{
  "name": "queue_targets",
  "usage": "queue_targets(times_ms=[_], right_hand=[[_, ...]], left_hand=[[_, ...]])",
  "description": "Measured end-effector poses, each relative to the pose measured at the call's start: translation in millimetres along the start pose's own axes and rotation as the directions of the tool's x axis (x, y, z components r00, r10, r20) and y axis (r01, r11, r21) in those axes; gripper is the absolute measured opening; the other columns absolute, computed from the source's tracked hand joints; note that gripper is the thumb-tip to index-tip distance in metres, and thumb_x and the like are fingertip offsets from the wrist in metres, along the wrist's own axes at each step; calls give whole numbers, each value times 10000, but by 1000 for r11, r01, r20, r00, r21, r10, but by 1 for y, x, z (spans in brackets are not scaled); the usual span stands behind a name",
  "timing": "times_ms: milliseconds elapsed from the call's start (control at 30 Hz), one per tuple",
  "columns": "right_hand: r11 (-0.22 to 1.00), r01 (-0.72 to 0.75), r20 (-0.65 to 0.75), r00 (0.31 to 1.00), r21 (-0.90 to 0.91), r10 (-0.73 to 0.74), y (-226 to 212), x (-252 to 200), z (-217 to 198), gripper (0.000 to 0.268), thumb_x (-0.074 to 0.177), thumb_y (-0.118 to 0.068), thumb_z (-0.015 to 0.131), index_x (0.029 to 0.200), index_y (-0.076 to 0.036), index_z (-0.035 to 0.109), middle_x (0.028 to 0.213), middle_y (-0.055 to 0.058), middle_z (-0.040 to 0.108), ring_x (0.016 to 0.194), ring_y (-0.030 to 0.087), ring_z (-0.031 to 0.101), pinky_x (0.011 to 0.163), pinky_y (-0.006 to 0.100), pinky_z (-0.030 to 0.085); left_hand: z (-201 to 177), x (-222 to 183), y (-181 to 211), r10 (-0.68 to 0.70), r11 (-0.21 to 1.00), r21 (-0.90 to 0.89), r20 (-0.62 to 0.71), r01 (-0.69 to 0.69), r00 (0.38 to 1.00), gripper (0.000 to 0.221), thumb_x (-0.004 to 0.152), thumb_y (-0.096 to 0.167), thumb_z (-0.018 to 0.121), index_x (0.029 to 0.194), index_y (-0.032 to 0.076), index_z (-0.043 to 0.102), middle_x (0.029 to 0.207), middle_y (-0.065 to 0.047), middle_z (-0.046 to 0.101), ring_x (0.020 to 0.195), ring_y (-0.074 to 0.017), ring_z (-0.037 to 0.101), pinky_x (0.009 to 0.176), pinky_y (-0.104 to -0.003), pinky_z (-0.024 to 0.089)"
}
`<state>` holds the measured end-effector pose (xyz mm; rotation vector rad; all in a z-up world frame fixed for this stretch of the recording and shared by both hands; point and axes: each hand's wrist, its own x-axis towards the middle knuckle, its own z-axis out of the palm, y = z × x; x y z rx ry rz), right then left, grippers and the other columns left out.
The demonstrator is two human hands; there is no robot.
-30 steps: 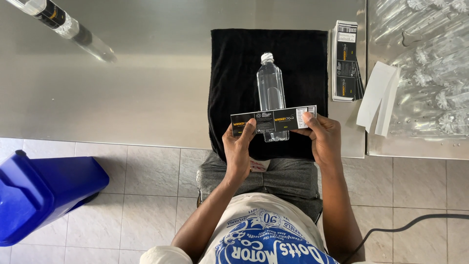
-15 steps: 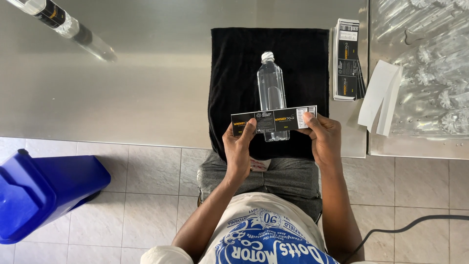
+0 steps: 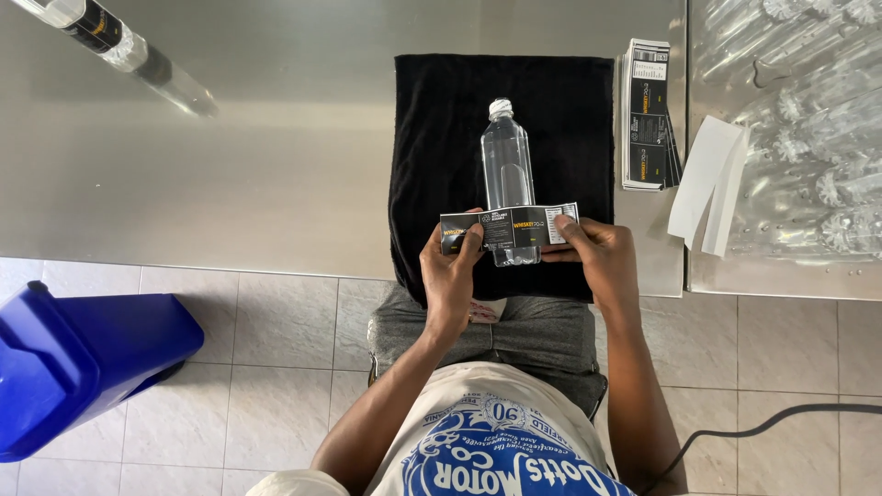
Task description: The person places a black cloth on a stainless steel table, then repeatedly picks up clear plastic bottles and wraps printed labels around them. After applying each label, the person sets the labeled bottle aside on the table and repeats the process with additional bottles.
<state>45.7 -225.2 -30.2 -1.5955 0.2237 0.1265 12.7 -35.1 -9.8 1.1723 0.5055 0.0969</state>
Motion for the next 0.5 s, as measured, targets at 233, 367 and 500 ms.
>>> queue_targets(times_ms=[233,367,500], right_hand=[[999,-50,1,999,11,50,-15,-19,2,621,1083,-328,674,1500,112,537,1147,407,694,934,510,778,833,598,710],[985,-106,60,993,138,99,-11,-30,5,898,1011,-401,702,1653,60,275,1216,415,659,1141,474,724,1006,602,641],[992,-103,92,991,76,96,-1,-40,17,1078,916,-383,833,1658,66,193,1310,409,667,1174,411,735,1007,536,636]], left_hand=[[1,-1,11,-57,998,-18,34,57,998,217,1034,201,766,1111,10,697,1069,-87,759,966,-129,656,920,-411,653],[-11,11,-15,-117,985,-119,52,122,992,213,1069,155,723,1147,-24,637,1036,-133,689,1002,-208,660,978,-506,650],[-15,15,-21,-165,968,-180,70,175,984,194,1082,149,714,1128,-16,624,1007,-120,677,973,-214,668,1022,-534,638]])
